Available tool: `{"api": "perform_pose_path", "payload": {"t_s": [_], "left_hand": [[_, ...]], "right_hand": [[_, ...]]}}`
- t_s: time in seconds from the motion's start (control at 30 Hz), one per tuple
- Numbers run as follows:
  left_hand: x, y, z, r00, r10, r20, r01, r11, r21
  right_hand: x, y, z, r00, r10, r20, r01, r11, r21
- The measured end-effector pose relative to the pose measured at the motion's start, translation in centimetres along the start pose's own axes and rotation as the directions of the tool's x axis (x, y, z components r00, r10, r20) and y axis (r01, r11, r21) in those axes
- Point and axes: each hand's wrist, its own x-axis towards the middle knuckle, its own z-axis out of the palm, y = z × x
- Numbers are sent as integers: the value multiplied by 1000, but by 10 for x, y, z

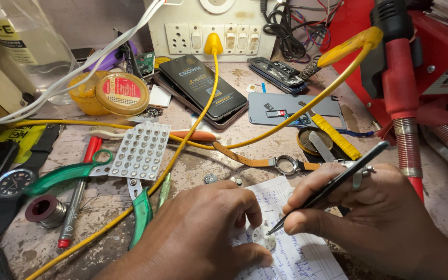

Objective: The person repairs a wristwatch at a cluttered workbench. They use tweezers to lift the watch movement from its case, hold and turn small watch parts, and pick at and reposition components of the movement on a paper sheet while the watch case and strap lie on the bench.

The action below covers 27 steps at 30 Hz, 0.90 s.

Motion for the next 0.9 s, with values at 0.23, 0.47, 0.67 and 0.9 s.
{"api": "perform_pose_path", "payload": {"t_s": [0.23,0.47,0.67,0.9], "left_hand": [[2,10,-10,997,-65,47,66,997,-30],[1,15,-17,990,-80,114,88,994,-61],[1,13,-18,996,-50,80,68,966,-248],[0,19,-20,983,-122,137,139,982,-127]], "right_hand": [[1,-5,5,999,52,-8,-52,999,16],[4,-10,8,999,-34,-11,34,999,-3],[3,-9,8,999,-37,-21,37,999,-34],[3,-9,11,998,-54,-34,53,998,-35]]}}
